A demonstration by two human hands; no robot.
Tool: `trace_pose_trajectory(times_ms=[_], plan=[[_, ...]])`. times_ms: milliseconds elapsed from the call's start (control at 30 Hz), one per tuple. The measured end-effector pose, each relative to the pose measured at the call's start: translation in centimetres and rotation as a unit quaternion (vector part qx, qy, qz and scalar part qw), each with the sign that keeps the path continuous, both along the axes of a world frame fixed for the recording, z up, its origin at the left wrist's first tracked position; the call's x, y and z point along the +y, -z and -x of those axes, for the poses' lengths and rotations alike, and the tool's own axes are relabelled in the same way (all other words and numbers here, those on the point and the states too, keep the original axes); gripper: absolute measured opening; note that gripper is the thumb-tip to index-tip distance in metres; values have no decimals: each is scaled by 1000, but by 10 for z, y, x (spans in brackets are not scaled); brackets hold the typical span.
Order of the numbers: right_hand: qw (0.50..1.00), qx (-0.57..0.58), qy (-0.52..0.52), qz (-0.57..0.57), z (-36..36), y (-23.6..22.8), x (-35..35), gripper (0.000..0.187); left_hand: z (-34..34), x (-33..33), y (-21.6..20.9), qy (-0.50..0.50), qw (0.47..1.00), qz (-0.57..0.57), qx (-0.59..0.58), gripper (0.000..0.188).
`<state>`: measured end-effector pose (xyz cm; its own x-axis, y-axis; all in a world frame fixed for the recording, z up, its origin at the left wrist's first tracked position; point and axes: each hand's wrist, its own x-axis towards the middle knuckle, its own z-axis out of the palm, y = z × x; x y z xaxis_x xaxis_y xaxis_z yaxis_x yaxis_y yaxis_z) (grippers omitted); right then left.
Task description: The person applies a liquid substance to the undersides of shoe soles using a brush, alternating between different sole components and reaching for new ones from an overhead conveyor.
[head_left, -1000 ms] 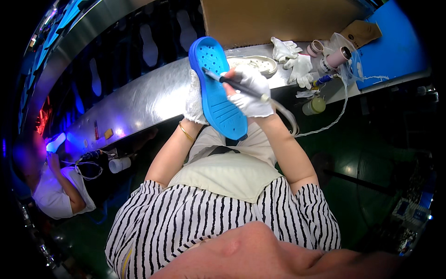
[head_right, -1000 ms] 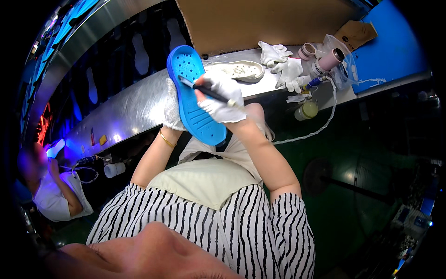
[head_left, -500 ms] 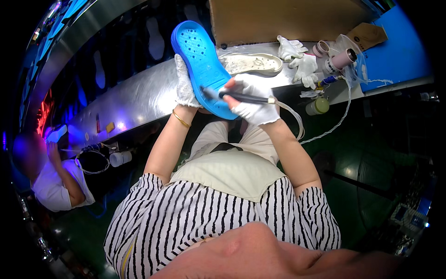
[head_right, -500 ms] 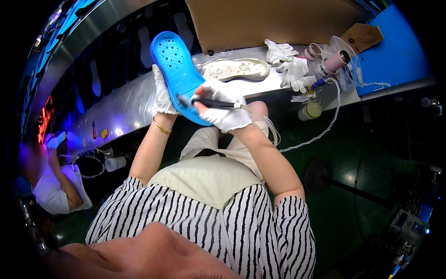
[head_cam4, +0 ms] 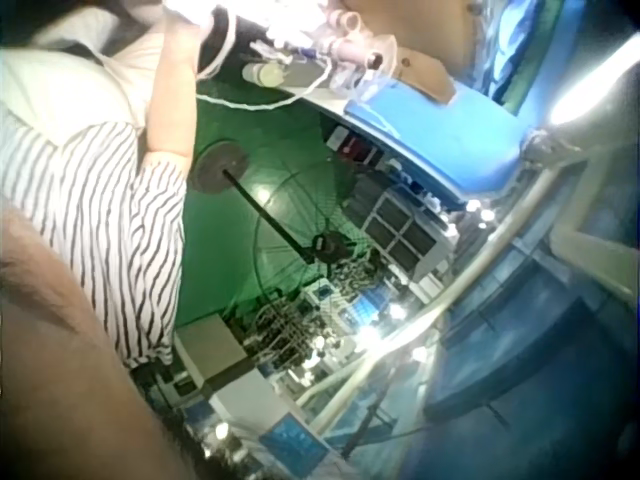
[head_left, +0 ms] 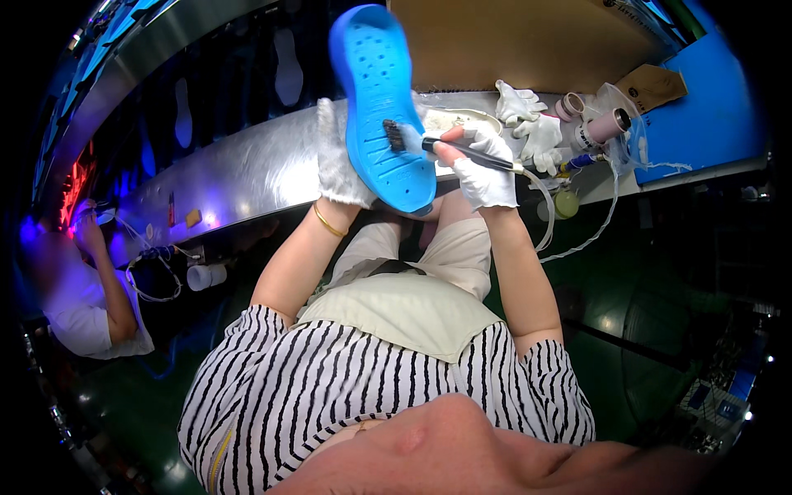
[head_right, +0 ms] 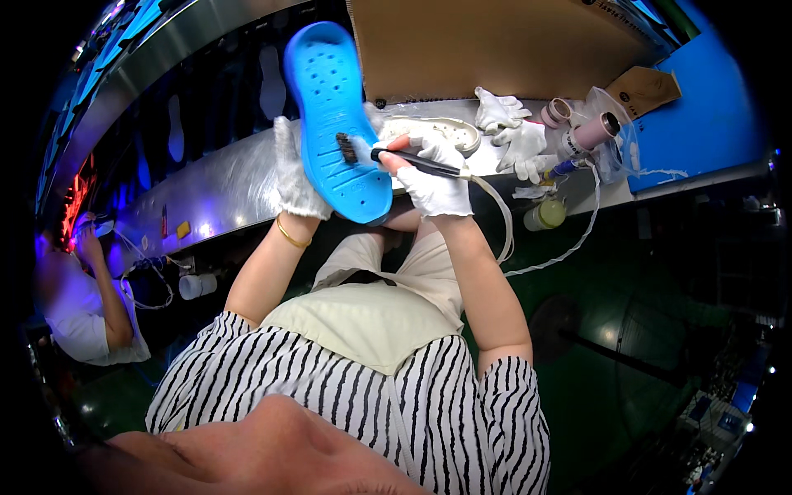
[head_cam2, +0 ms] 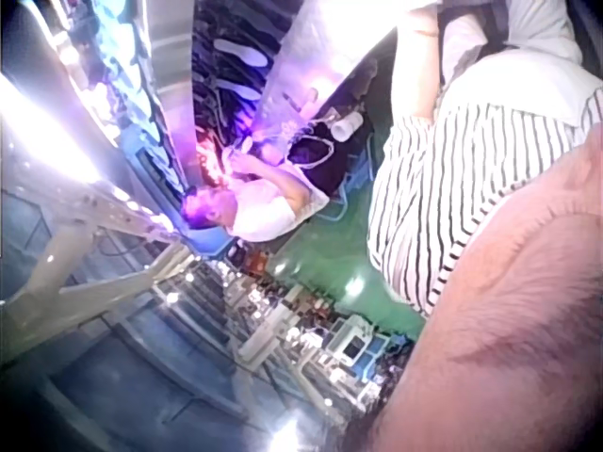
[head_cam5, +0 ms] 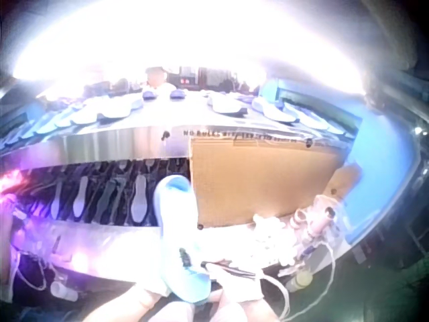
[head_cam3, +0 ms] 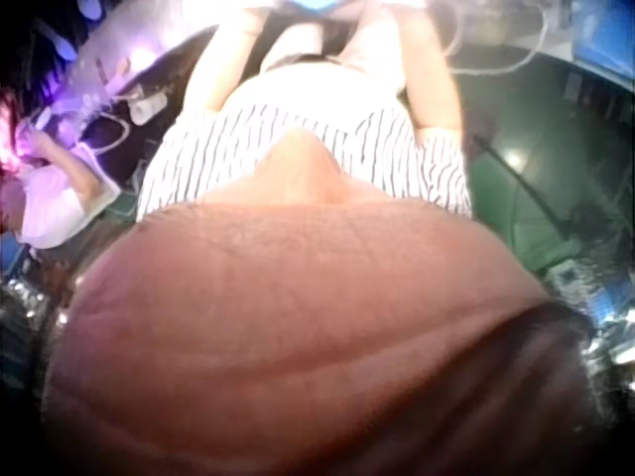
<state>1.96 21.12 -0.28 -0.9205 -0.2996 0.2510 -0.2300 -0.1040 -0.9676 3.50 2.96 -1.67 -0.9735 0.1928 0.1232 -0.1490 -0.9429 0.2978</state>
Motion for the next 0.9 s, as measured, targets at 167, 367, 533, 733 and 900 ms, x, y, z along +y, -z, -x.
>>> trace_pose_trajectory(times_ms=[167,367,533,733,900], plan=[[997,67,-13,28,-11,9,-12,16,6,-2,11,6,996,87,-25,87],[990,-78,-74,87,-28,-12,-13,17,13,-5,-3,18,997,68,31,92],[983,176,-26,-54,-28,-3,-23,18,12,-5,-6,-25,992,118,34,92],[974,-160,-119,105,-27,-6,-19,14,14,-10,-15,3,995,64,79,88],[991,-27,-126,43,-30,-2,-22,12,25,-26,0,1,990,131,58,88]])
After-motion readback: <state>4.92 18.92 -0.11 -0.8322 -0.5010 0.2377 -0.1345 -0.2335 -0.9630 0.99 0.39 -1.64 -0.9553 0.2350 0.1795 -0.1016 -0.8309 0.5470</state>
